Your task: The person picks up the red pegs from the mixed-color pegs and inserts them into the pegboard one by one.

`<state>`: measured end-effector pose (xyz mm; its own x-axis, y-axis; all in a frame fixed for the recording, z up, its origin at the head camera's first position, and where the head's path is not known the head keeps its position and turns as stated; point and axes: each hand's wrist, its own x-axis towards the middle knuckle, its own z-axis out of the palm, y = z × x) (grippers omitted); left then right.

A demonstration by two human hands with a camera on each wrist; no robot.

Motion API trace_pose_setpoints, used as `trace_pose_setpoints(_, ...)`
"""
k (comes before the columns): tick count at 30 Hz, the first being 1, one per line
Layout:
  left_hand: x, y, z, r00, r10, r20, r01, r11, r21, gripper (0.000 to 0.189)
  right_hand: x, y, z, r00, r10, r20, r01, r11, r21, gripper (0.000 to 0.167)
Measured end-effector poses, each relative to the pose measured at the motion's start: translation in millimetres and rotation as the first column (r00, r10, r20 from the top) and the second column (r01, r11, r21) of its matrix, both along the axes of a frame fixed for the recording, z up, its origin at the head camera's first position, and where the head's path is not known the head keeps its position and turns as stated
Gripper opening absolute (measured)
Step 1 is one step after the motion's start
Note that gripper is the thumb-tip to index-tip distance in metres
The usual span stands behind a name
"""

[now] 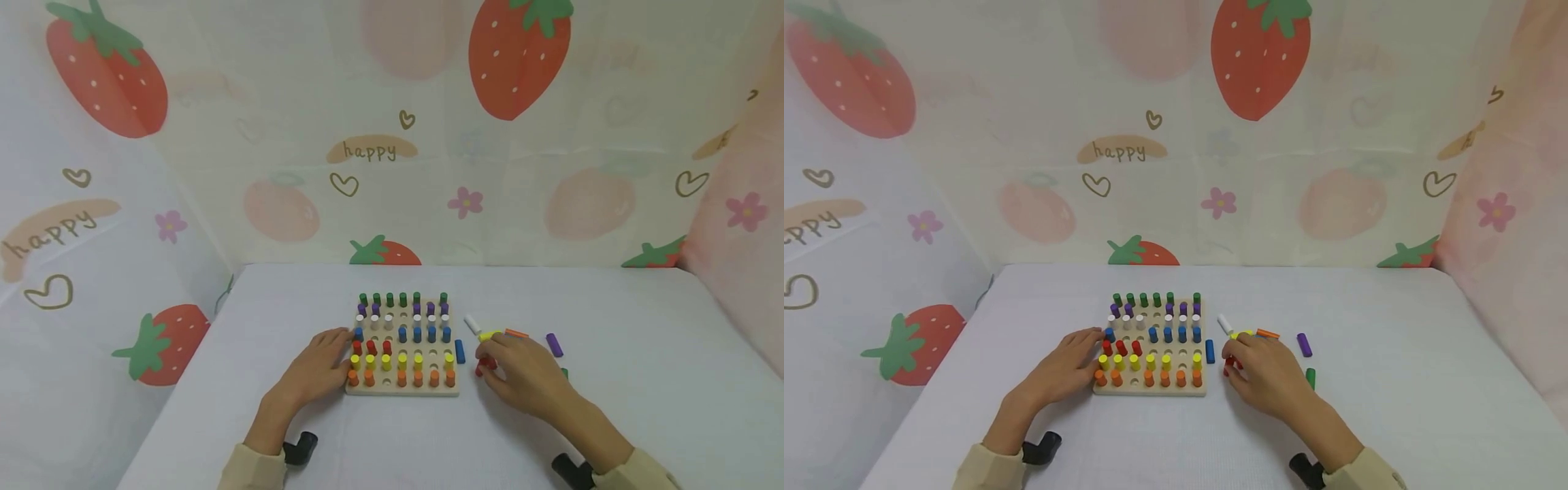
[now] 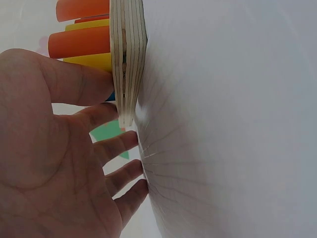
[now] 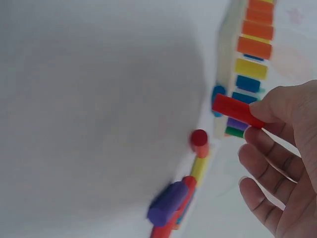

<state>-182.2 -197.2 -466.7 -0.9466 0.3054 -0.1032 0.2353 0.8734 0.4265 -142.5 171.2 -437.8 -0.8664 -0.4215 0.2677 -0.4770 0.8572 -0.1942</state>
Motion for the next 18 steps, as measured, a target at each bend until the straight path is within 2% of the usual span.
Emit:
trace_pose_setpoints(10, 0.7, -2.0, 0.0, 1.0, 0.001, 0.002, -0.001, 1.0, 0.003, 0.062, -12.4, -14.0, 9.9, 1.0, 0.027, 0.015, -0.026, 0.999, -0.029, 0.019)
trace_pose_setpoints(18, 0.3, -1.7, -0.4, 1.0, 0.002, -0.001, -0.002, 1.0, 0.005, 0.062, -18.0, -25.6, 8.0, 0.997, 0.065, -0.047, -0.067, 0.997, -0.037, 0.014)
